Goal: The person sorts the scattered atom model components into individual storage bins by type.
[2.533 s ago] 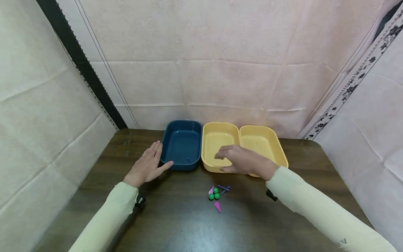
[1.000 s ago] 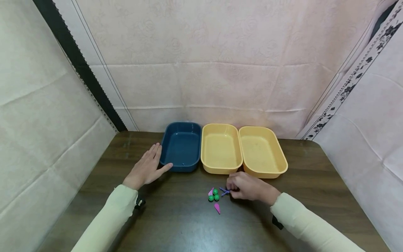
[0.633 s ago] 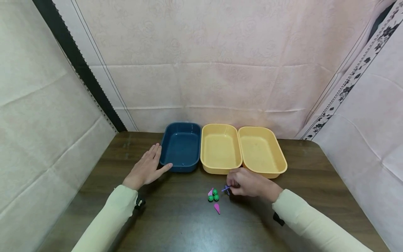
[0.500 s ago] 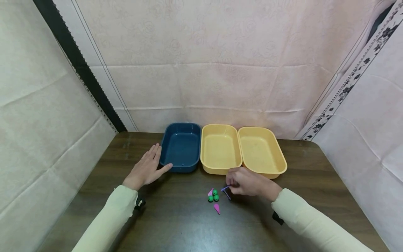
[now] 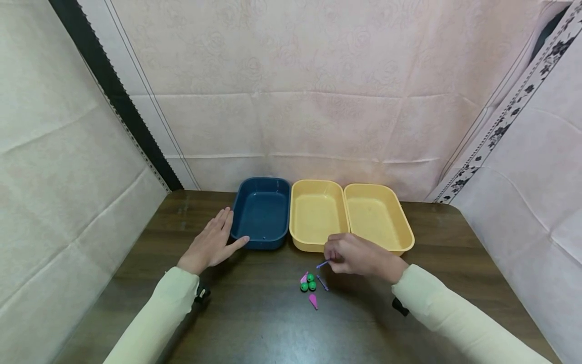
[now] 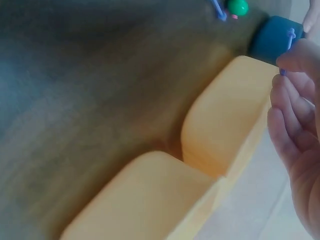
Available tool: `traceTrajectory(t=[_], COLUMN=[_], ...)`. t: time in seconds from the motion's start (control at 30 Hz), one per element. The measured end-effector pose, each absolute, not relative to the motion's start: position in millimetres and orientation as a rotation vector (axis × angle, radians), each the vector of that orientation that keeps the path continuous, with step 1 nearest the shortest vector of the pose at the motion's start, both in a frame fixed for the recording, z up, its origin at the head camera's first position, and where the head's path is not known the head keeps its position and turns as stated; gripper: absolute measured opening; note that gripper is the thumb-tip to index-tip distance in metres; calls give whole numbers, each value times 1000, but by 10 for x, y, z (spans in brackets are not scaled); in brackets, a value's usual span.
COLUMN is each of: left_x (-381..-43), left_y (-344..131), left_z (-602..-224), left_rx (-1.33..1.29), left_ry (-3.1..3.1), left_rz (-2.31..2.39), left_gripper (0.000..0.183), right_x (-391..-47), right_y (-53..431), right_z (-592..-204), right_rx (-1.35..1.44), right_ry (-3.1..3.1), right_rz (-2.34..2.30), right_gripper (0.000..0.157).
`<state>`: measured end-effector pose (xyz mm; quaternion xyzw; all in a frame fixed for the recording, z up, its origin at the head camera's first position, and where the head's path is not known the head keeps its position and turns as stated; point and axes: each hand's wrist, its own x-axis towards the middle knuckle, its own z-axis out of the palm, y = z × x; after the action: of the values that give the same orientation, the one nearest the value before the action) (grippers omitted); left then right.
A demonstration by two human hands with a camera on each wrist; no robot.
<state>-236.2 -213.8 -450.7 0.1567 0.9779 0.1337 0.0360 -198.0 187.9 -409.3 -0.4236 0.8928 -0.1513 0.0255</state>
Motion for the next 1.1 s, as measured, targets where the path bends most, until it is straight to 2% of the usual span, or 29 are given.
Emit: traceTrajectory(t=[0.73,1.1], left_x=[-2356,-2342], left_y=[-2126,-2122], left_z=[-4504,-4508], left_rx=[488,485], left_ry=[3012,3018], left_rz=[419,405], left_gripper=[106,106], right_x=[-2261,-2595], right_y=[1625,1303], right_z=[-3613,-3563], right_rx=[-1409,-1321], right_ry=[2761,2803], right_rz=[-434,-421], right_gripper=[7,4])
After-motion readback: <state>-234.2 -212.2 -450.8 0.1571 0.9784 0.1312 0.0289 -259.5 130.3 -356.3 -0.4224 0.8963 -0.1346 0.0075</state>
